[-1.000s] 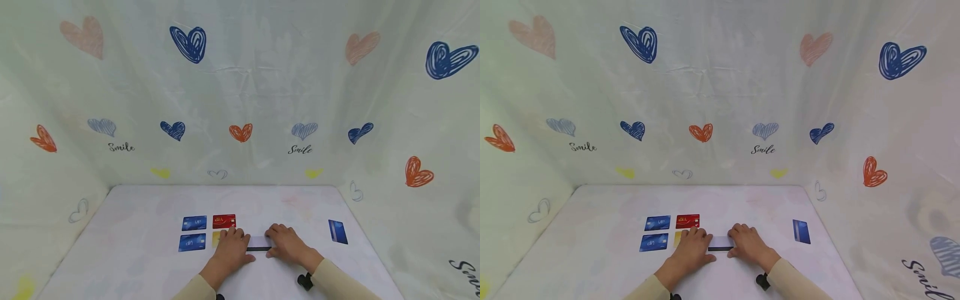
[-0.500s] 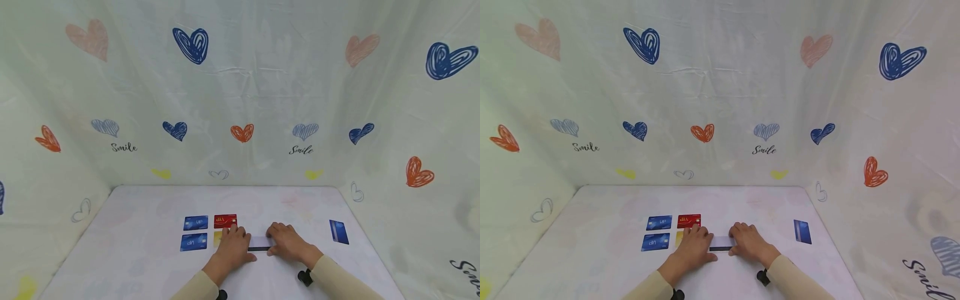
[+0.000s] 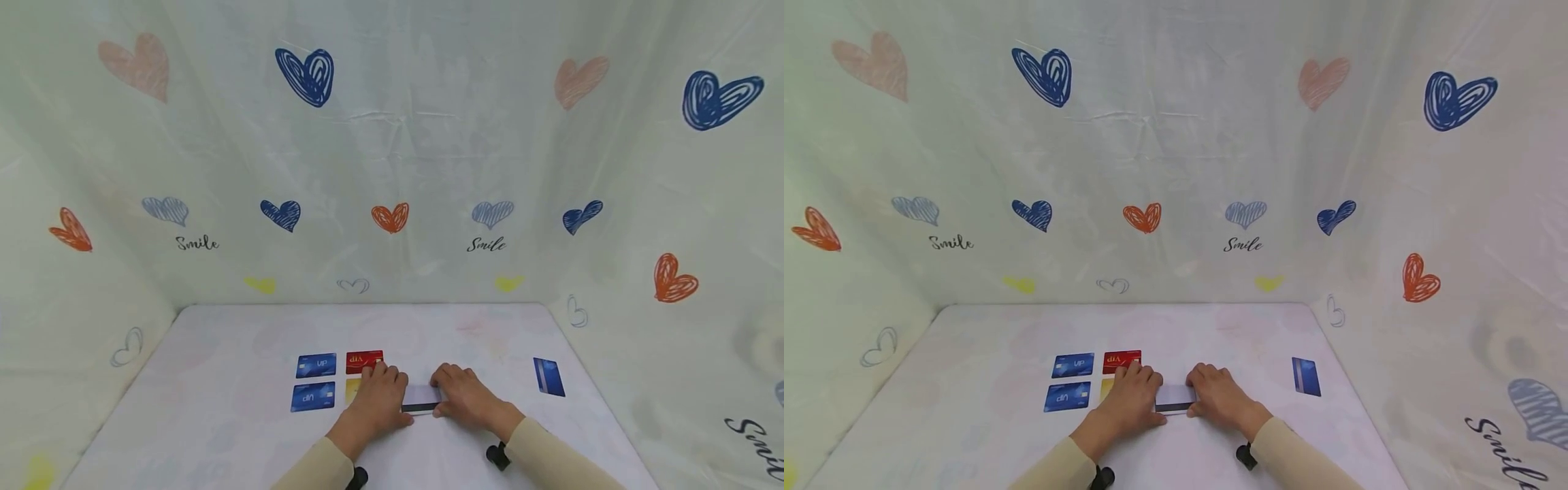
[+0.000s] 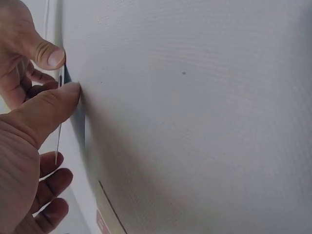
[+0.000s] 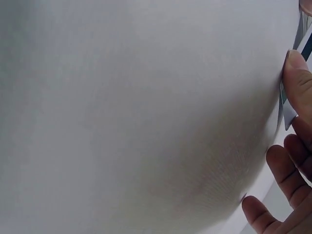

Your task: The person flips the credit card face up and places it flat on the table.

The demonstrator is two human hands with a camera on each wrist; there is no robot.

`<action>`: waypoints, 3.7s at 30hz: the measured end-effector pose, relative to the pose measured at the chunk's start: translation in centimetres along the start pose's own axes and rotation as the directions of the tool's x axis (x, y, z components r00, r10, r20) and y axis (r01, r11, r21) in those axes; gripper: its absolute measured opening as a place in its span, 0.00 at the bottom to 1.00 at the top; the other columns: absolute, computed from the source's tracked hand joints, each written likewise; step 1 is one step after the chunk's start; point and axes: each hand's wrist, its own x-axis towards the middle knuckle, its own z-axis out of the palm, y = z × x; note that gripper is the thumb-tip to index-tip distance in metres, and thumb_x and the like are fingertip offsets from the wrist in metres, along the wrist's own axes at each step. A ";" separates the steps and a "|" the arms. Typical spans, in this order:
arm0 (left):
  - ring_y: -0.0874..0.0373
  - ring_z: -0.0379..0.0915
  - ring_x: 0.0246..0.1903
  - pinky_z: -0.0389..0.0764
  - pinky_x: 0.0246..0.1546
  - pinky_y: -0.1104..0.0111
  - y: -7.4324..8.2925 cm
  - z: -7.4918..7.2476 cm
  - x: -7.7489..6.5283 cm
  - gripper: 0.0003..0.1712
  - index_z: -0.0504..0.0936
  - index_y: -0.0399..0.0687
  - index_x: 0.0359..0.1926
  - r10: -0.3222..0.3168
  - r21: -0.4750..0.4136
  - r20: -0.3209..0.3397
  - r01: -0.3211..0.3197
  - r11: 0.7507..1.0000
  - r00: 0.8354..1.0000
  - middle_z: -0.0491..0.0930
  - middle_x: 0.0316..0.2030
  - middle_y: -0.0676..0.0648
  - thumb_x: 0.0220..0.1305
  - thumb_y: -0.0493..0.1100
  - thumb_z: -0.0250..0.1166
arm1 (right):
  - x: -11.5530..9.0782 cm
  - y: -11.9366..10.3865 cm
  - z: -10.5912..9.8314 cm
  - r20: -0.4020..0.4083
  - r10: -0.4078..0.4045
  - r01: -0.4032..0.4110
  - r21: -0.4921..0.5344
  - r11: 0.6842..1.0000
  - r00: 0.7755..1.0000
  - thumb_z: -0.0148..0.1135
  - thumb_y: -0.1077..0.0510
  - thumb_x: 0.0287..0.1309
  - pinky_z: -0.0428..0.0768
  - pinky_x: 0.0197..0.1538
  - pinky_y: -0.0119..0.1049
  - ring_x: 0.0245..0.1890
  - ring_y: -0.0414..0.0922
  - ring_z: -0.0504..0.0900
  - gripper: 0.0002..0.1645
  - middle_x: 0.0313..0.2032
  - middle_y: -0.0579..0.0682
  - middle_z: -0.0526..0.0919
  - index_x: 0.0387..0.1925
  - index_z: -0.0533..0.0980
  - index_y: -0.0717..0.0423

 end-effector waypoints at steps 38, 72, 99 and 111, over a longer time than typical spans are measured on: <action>0.50 0.68 0.60 0.71 0.65 0.50 -0.2 -4.8 0.3 0.38 0.78 0.52 0.65 0.041 -0.148 -0.059 -0.050 0.988 0.997 0.79 0.59 0.48 0.59 0.62 0.77 | 0.7 -2.0 1.3 -0.259 -0.032 0.110 0.291 0.950 0.965 0.76 0.53 0.60 0.83 0.51 0.38 0.47 0.43 0.79 0.28 0.53 0.48 0.78 0.57 0.75 0.56; 0.49 0.70 0.50 0.73 0.49 0.56 0.1 -1.8 1.0 0.39 0.81 0.47 0.57 -0.007 0.114 -0.137 0.022 0.993 0.990 0.83 0.49 0.46 0.51 0.63 0.81 | 0.2 -2.6 -1.7 -0.364 -0.186 0.104 -0.234 0.967 0.913 0.83 0.39 0.48 0.75 0.46 0.39 0.49 0.45 0.77 0.39 0.52 0.46 0.80 0.56 0.78 0.52; 0.49 0.69 0.50 0.71 0.48 0.56 0.0 -0.2 2.8 0.34 0.84 0.46 0.53 -0.031 0.102 -0.094 0.040 0.994 0.995 0.81 0.48 0.47 0.54 0.64 0.79 | 1.4 1.6 -0.6 -0.172 -0.051 0.048 -0.023 0.999 0.984 0.79 0.46 0.56 0.81 0.58 0.45 0.54 0.46 0.77 0.28 0.53 0.46 0.82 0.54 0.80 0.52; 0.49 0.68 0.51 0.71 0.49 0.56 -0.1 0.0 2.6 0.36 0.83 0.46 0.57 -0.046 0.081 -0.032 0.049 0.996 0.998 0.81 0.50 0.46 0.57 0.64 0.79 | 1.9 1.6 -0.2 -0.119 -0.030 0.031 0.007 0.999 0.992 0.77 0.46 0.58 0.80 0.56 0.46 0.53 0.46 0.77 0.27 0.53 0.47 0.81 0.54 0.80 0.54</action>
